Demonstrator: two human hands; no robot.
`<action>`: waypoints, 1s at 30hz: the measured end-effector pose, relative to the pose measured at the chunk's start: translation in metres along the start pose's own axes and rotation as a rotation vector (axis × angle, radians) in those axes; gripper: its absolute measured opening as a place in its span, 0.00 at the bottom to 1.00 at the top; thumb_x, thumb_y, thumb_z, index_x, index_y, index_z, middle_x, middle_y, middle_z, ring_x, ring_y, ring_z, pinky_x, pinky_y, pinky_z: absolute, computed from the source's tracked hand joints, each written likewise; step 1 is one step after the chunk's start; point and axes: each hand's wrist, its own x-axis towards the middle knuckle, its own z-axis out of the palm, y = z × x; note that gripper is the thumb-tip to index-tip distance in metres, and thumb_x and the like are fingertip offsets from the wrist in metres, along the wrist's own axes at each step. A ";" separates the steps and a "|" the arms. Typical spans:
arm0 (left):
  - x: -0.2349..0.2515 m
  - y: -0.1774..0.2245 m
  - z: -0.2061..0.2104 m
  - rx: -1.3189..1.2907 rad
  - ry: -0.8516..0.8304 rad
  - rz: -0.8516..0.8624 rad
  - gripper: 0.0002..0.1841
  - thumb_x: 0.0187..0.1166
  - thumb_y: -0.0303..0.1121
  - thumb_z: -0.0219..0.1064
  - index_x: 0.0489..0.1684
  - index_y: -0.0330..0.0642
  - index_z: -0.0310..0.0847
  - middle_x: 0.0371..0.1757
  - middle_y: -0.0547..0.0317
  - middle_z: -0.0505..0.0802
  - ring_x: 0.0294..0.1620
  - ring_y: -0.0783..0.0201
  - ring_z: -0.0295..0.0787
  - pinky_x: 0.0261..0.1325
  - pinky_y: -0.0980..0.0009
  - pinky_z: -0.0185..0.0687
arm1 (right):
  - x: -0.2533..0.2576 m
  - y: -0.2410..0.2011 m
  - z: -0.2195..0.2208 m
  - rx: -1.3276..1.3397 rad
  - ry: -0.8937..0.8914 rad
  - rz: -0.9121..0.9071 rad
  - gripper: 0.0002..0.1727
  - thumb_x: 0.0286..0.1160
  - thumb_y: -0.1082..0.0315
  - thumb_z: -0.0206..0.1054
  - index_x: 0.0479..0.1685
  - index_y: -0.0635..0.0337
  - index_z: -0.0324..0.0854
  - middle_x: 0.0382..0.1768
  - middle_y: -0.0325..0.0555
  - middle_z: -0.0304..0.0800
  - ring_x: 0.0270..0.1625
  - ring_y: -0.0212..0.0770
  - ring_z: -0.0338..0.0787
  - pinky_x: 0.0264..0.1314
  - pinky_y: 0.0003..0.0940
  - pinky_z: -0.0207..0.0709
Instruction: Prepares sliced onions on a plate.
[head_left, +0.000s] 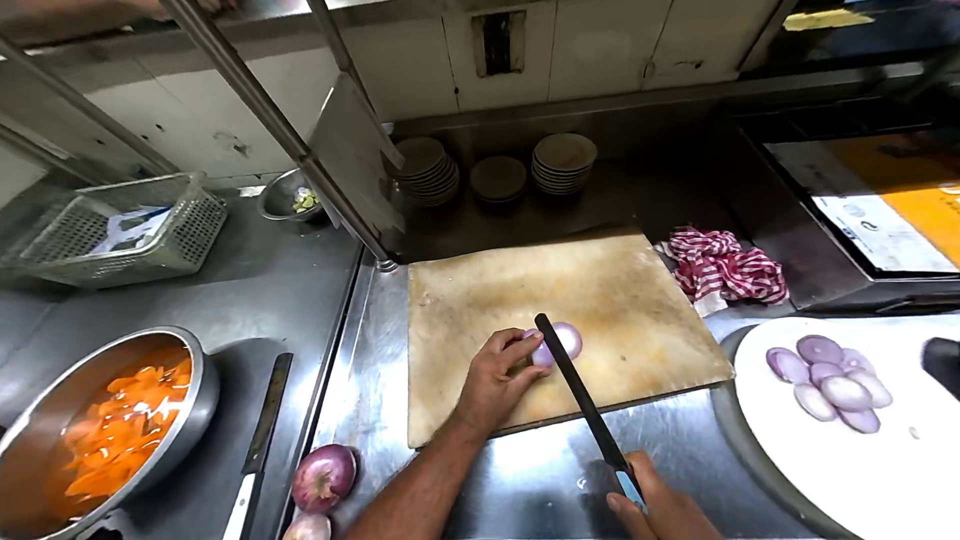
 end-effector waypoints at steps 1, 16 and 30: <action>0.000 0.000 0.000 0.004 0.002 -0.005 0.21 0.71 0.44 0.79 0.65 0.56 0.91 0.64 0.61 0.89 0.62 0.71 0.87 0.63 0.70 0.88 | 0.000 -0.003 -0.001 -0.021 -0.001 0.011 0.25 0.89 0.57 0.57 0.72 0.69 0.67 0.34 0.63 0.88 0.35 0.64 0.91 0.42 0.61 0.83; 0.000 0.000 -0.001 -0.004 0.015 -0.008 0.22 0.71 0.44 0.79 0.64 0.55 0.91 0.62 0.59 0.91 0.59 0.70 0.89 0.61 0.70 0.89 | 0.055 -0.024 0.014 -0.114 -0.073 0.089 0.25 0.89 0.59 0.56 0.77 0.65 0.65 0.42 0.65 0.89 0.47 0.66 0.92 0.52 0.61 0.83; 0.004 -0.003 0.000 0.121 -0.132 0.032 0.22 0.80 0.48 0.67 0.73 0.63 0.83 0.67 0.54 0.79 0.64 0.65 0.81 0.64 0.64 0.85 | 0.043 0.014 0.005 -0.017 -0.094 0.026 0.22 0.88 0.56 0.57 0.73 0.58 0.67 0.35 0.58 0.88 0.37 0.59 0.91 0.43 0.58 0.83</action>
